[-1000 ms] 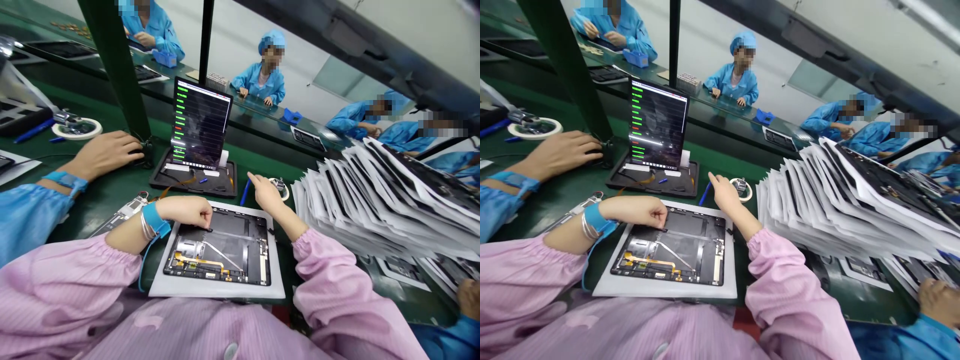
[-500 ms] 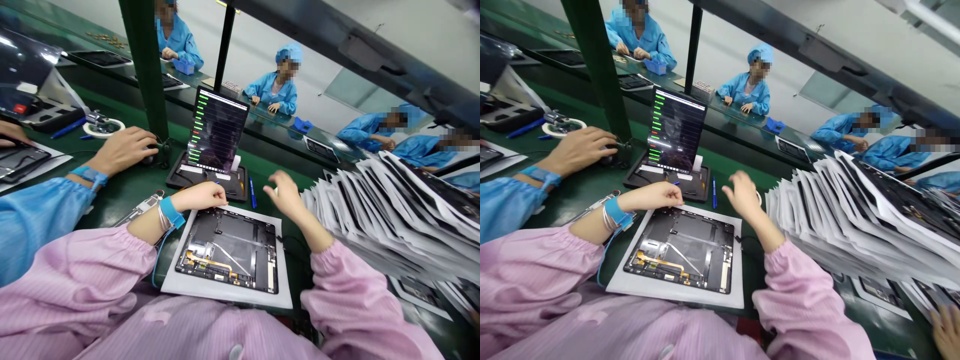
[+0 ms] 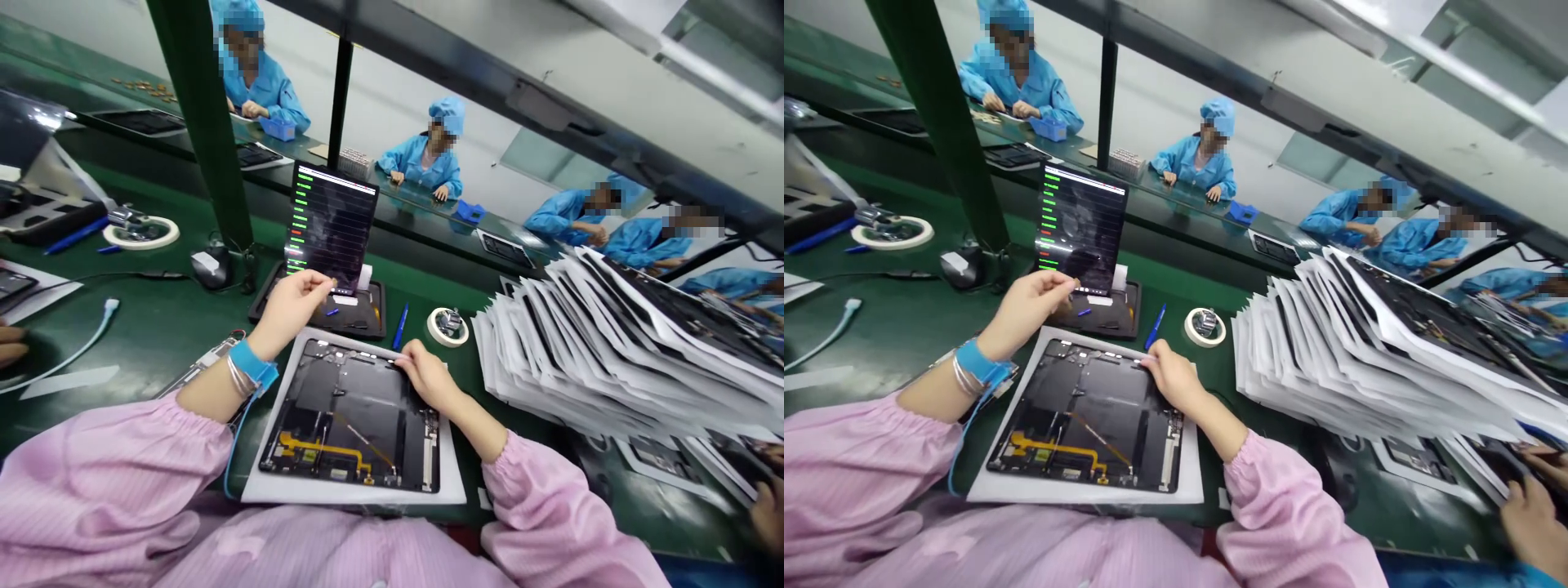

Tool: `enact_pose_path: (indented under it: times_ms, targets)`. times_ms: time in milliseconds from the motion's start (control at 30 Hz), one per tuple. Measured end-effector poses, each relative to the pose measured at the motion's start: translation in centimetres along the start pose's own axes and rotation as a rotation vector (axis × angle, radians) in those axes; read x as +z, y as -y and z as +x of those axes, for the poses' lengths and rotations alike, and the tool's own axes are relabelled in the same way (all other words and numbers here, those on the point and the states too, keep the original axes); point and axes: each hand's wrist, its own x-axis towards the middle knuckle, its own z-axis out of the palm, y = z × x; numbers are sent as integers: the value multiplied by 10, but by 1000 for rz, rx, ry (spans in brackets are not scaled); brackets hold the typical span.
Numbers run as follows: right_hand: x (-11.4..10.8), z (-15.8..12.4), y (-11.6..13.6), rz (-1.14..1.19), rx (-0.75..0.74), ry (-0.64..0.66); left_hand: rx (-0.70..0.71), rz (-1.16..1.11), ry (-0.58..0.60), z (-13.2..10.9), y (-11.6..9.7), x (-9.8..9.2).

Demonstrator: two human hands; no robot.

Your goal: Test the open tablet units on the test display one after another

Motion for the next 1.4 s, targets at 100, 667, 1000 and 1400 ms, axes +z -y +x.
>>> enact_pose_path:
  times_ms: [100, 667, 1000, 1400]
  targets:
    - [-18, 15, -22, 131, 68, -351, -16, -23, -150, 3, -2, -5]
    - [-102, 71, 17, 21, 197, -519, 176, 510, 361, -18, 9, 21]
    - [-253, -98, 35, -636, 17, -686, 537, 483, 654, -49, -46, 98]
    - [-262, -118, 1, -546, 22, -645, 211, 1028, 573, 120, -17, 206]
